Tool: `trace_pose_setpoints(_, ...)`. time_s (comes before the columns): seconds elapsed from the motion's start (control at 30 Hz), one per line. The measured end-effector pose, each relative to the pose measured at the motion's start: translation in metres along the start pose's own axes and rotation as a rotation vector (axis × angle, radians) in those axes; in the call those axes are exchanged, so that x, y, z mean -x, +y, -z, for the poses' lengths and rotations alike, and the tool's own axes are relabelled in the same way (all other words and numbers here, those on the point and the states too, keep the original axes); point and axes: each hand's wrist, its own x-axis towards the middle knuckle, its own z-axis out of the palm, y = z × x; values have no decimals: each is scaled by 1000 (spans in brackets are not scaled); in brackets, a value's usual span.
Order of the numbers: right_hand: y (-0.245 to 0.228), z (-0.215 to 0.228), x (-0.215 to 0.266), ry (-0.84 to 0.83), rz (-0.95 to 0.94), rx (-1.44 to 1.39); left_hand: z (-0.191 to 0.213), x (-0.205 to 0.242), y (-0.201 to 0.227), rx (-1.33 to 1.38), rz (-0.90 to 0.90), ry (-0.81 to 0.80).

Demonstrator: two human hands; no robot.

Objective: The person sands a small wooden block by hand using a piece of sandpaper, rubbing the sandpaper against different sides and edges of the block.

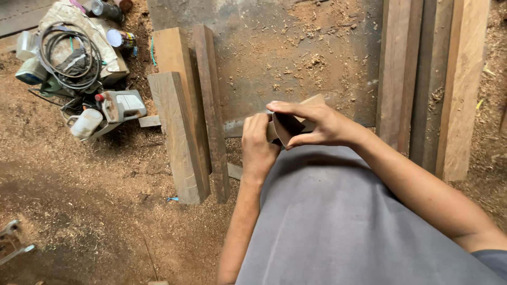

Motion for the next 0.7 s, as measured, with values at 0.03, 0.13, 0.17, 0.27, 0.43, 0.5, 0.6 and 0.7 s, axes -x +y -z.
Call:
trace_pose_setpoints(0.03, 4, 2, -5, -19, -43, -40, 3, -2, -3, -12, -1, 0)
trace_pose_setpoints(0.13, 16, 10, -14, -82, -237, -89, 7, -7, -8, 20, -8, 18)
trace_pose_setpoints(0.17, 18, 14, -18, -102, -334, -47, 9, -8, -10, 12, 1, 12)
trace_pose_setpoints(0.27, 10, 14, -25, -130, -307, -65, 10, -9, -15, -21, 16, -6)
trace_pose_setpoints(0.43, 7, 9, -35, -151, -88, 17, 11, -10, -18, -40, -10, -16)
trace_pose_setpoints(0.5, 21, 18, -39, -184, -135, -4, 10, -12, -18, -30, 2, -20)
trace_pose_setpoints(0.6, 18, 21, -40, -213, -176, 30, 8, -16, -12, -28, -12, -22)
trace_pose_setpoints(0.7, -5, 13, -33, -136, -95, 12, 7, -18, -9, 15, -75, 14)
